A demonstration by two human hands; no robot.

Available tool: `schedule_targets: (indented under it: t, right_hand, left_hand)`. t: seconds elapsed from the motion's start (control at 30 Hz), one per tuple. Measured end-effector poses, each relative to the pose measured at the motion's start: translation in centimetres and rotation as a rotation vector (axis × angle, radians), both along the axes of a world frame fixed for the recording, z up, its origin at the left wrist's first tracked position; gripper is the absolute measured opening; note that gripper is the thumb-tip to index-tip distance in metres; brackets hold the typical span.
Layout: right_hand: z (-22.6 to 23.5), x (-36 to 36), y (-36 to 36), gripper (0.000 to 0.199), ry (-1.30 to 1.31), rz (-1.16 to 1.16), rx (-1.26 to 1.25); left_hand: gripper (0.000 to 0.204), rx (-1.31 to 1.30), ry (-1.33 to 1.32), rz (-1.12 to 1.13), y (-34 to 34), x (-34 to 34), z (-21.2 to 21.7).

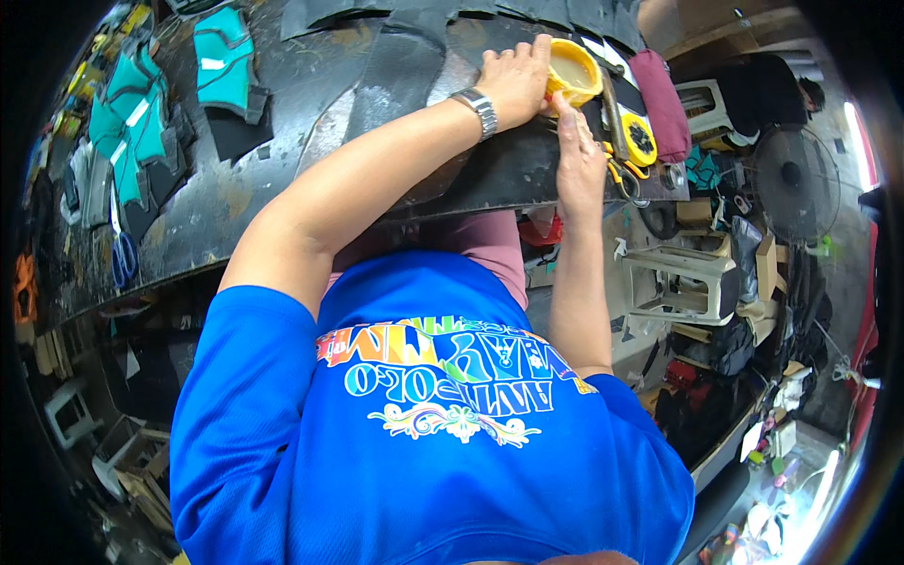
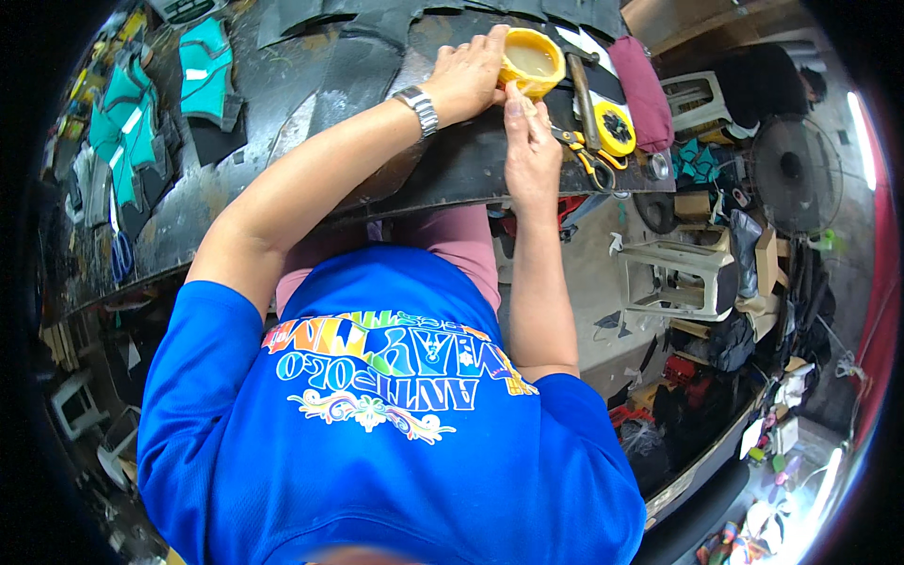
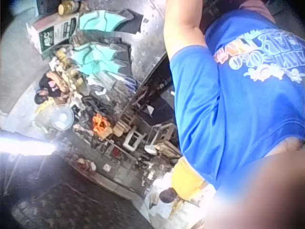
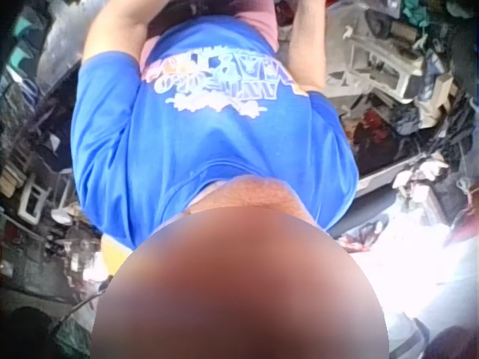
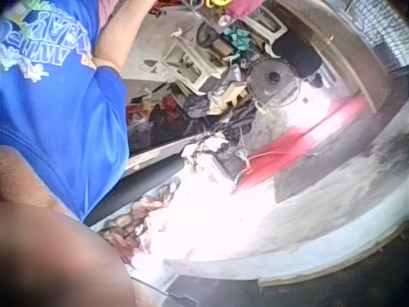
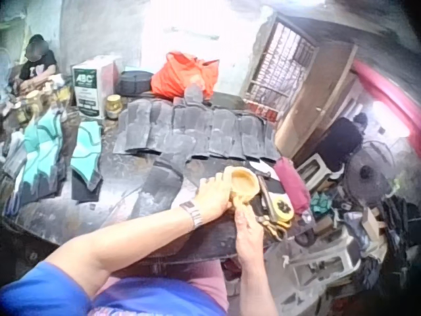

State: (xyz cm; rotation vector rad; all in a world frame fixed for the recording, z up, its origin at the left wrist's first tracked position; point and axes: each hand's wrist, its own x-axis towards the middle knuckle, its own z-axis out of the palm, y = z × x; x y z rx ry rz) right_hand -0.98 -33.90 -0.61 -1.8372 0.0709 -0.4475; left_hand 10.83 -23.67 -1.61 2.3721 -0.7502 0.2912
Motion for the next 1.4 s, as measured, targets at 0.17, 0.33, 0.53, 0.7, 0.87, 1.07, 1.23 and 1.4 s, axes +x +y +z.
schedule_targets:
  t: [0.17,0.33,0.53,0.7,0.87,1.07,1.23,1.4]
  right_hand:
    - [1.7,-3.1,1.6,0.030,0.249,0.163,-0.288]
    - [2.2,-2.6,4.6,0.040,0.038,0.429,-0.248]
    - [0.5,0.1,7.5,0.050,-0.088,0.493,-0.904]
    - [-1.0,0.5,8.6,0.056,-0.107,0.417,-1.258]
    - [-1.0,-0.4,8.3,0.056,-0.084,0.565,-1.154]
    - [-0.4,-2.4,8.9,0.049,-0.080,0.666,-0.956]
    - [1.0,-1.6,8.0,0.049,-0.100,0.784,-0.492]
    - [-0.9,-0.8,10.2,0.062,-0.082,0.534,-1.136]
  left_hand:
    - [0.094,-0.039,0.054,-0.236,2.6,1.9,1.4]
    - [0.081,-0.121,0.171,-0.268,8.2,4.5,4.1]
    - [0.056,-0.296,0.309,-0.242,18.7,2.7,2.2]
    - [0.057,-0.240,0.138,-0.091,21.8,0.2,-1.3]
    - [0.068,-0.270,0.197,-0.015,21.6,0.6,-2.9]
    - [0.061,-0.516,0.325,-0.056,21.3,1.0,-3.4]
    - [0.067,-0.355,0.239,0.003,21.2,1.0,-3.0]
    - [0.058,-0.546,0.450,-0.053,21.6,1.6,-2.7]
